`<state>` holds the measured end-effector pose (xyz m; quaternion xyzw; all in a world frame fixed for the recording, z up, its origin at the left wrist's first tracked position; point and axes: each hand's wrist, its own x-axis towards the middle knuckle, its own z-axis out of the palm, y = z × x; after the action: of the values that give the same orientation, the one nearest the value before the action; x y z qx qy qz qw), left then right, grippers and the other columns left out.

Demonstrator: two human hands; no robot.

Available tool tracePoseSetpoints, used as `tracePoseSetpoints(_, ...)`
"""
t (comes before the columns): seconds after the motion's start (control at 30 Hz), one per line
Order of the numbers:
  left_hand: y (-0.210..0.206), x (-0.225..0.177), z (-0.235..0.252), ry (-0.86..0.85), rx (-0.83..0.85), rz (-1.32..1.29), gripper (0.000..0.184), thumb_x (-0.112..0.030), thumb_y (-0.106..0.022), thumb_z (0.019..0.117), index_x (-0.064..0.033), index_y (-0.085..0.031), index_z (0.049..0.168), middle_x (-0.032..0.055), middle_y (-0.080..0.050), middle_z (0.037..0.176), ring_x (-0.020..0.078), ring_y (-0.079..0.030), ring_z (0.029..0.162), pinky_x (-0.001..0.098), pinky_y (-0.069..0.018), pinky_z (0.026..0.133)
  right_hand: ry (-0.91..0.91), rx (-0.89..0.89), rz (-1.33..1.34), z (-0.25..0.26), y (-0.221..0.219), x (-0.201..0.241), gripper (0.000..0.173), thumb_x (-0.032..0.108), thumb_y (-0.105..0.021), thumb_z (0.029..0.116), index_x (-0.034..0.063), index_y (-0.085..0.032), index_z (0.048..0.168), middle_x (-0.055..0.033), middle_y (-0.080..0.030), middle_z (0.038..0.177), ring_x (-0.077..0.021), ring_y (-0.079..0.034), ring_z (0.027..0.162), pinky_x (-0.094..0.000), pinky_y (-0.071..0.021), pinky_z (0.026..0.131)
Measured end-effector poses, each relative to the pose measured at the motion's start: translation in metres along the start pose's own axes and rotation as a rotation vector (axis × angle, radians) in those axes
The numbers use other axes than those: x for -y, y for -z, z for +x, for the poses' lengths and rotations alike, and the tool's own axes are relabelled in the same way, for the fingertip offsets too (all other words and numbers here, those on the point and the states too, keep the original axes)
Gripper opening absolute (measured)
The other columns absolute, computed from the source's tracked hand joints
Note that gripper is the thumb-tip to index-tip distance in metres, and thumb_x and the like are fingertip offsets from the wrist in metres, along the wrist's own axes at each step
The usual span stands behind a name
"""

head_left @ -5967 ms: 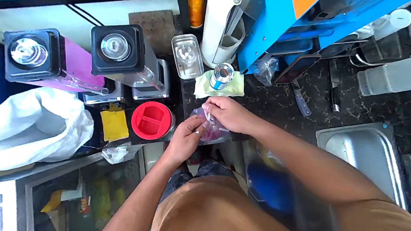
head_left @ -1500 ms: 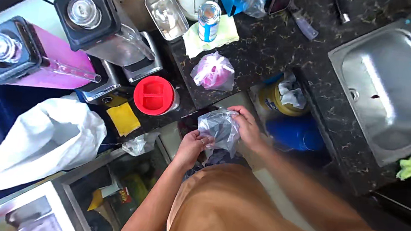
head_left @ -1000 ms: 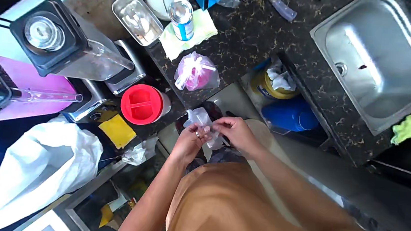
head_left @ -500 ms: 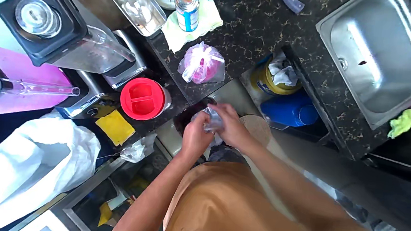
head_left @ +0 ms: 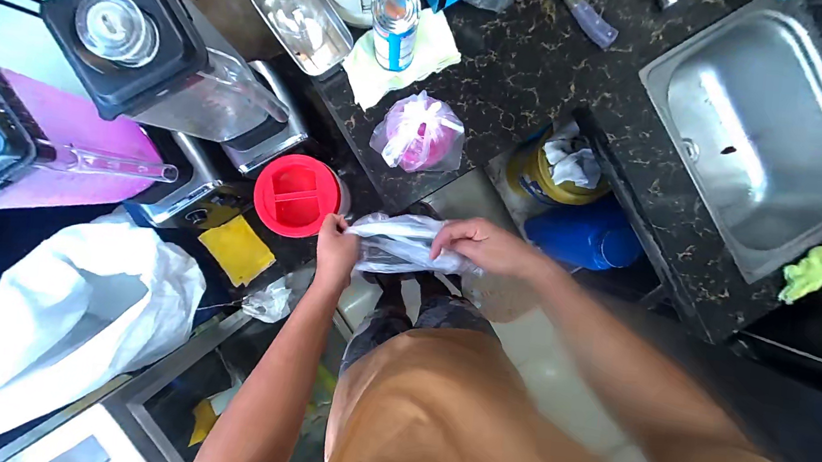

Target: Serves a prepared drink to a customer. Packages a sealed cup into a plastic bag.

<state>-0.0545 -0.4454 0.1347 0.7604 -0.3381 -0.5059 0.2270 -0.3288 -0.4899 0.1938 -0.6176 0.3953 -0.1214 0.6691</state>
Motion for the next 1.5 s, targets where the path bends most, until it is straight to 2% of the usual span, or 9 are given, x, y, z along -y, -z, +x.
tracePoseSetpoints(0.13, 0.003, -0.037, -0.030, -0.086, 0.457, -0.167, 0.044, -0.010, -0.053, 0.1041, -0.0227, -0.044, 0.146, 0.0098, -0.070, 0.096, 0.0171, -0.065, 0.066, 0.0338, -0.0566, 0.058, -0.372, -0.150, -0.661, 0.014, -0.001, 0.000, 0.030, 0.034, -0.064, 0.0984, 0.0234, -0.072, 0.125, -0.0169, -0.066, 0.123, -0.0349, -0.068, 0.103, -0.0602, -0.0557, 0.086)
tracePoseSetpoints(0.2, 0.005, -0.047, -0.037, -0.173, 0.637, -0.122, 0.039, -0.003, -0.043, 0.1002, -0.0158, -0.067, 0.128, 0.0057, -0.069, 0.094, 0.0110, -0.059, 0.064, 0.0278, -0.0510, 0.056, -0.455, -0.250, -0.756, 0.019, -0.003, 0.003, 0.060, 0.042, -0.081, 0.0852, 0.0228, -0.061, 0.138, -0.0253, -0.058, 0.131, -0.0429, -0.068, 0.094, -0.0636, -0.0566, 0.077)
tracePoseSetpoints(0.27, 0.003, -0.052, -0.036, -0.236, 0.550, 0.169, 0.036, -0.006, -0.045, 0.0998, -0.0168, -0.077, 0.111, 0.0015, -0.070, 0.085, 0.0104, -0.060, 0.064, 0.0305, -0.0509, 0.056, -0.495, -0.290, -0.812, 0.020, -0.007, 0.016, 0.081, 0.036, -0.091, 0.0742, 0.0202, -0.055, 0.145, -0.0277, -0.050, 0.139, -0.0454, -0.066, 0.095, -0.0632, -0.0565, 0.075)
tracePoseSetpoints(0.33, -0.003, -0.059, -0.034, -0.222, 0.283, 0.536, 0.027, -0.020, -0.063, 0.0981, -0.0192, -0.074, 0.123, 0.0105, -0.075, 0.103, 0.0290, -0.072, 0.091, 0.0567, -0.0577, 0.080, -0.523, -0.289, -0.845, 0.022, -0.009, 0.023, 0.092, 0.028, -0.095, 0.0672, 0.0217, -0.052, 0.149, -0.0283, -0.046, 0.142, -0.0466, -0.064, 0.100, -0.0633, -0.0562, 0.074)
tracePoseSetpoints(0.47, -0.025, -0.066, -0.034, -0.150, 0.027, 0.920, 0.069, -0.009, -0.078, 0.0799, -0.0093, -0.047, 0.142, 0.0263, -0.059, 0.128, 0.0452, -0.069, 0.092, 0.0643, -0.0555, 0.076, -0.519, -0.224, -0.866, 0.028, -0.011, 0.018, 0.105, 0.018, -0.096, 0.0618, 0.0261, -0.047, 0.154, -0.0295, -0.039, 0.148, -0.0510, -0.057, 0.115, -0.0647, -0.0560, 0.078)
tracePoseSetpoints(0.57, -0.021, -0.065, -0.034, -0.122, 0.053, 0.918, 0.078, -0.005, -0.081, 0.0733, -0.0023, -0.044, 0.142, 0.0311, -0.049, 0.137, 0.0466, -0.067, 0.094, 0.0631, -0.0548, 0.080, -0.371, -0.181, -0.639, 0.022, 0.008, 0.008, 0.097, 0.023, -0.098, 0.0635, 0.0231, -0.052, 0.149, -0.0262, -0.037, 0.154, -0.0482, -0.049, 0.129, -0.0643, -0.0528, 0.094)
tracePoseSetpoints(0.7, 0.005, -0.065, -0.043, -0.104, 0.025, 0.768, 0.082, 0.003, -0.078, 0.0716, 0.0011, -0.039, 0.143, 0.0318, -0.047, 0.136, 0.0462, -0.067, 0.101, 0.0587, -0.0592, 0.082, -0.036, -0.460, -0.041, 0.005, 0.057, -0.001, 0.039, 0.025, -0.074, 0.0928, 0.0147, -0.066, 0.129, -0.0062, -0.058, 0.143, -0.0220, -0.059, 0.128, -0.0462, -0.0550, 0.101)
tracePoseSetpoints(0.93, 0.023, -0.055, -0.051, -0.138, -0.059, 0.701, 0.094, 0.009, -0.078, 0.0678, 0.0018, -0.033, 0.151, 0.0308, -0.046, 0.142, 0.0435, -0.064, 0.115, 0.0527, -0.0585, 0.091, 0.255, -0.529, -0.190, 0.083, 0.052, -0.021, 0.132, 0.044, -0.100, 0.0573, 0.0184, -0.026, 0.163, -0.0107, -0.033, 0.164, -0.0230, -0.040, 0.147, -0.0448, -0.0426, 0.119)
tracePoseSetpoints(1.5, 0.026, -0.066, -0.049, -0.102, 0.008, 0.688, 0.098, 0.011, -0.074, 0.0713, -0.0018, -0.026, 0.156, 0.0261, -0.044, 0.146, 0.0372, -0.067, 0.112, 0.0464, -0.0598, 0.090, 0.556, -0.649, 0.075, 0.127, 0.046, -0.006, 0.112, 0.010, -0.097, 0.0560, 0.0016, -0.036, 0.149, -0.0157, -0.054, 0.143, -0.0220, -0.058, 0.129, -0.0402, -0.0537, 0.108)
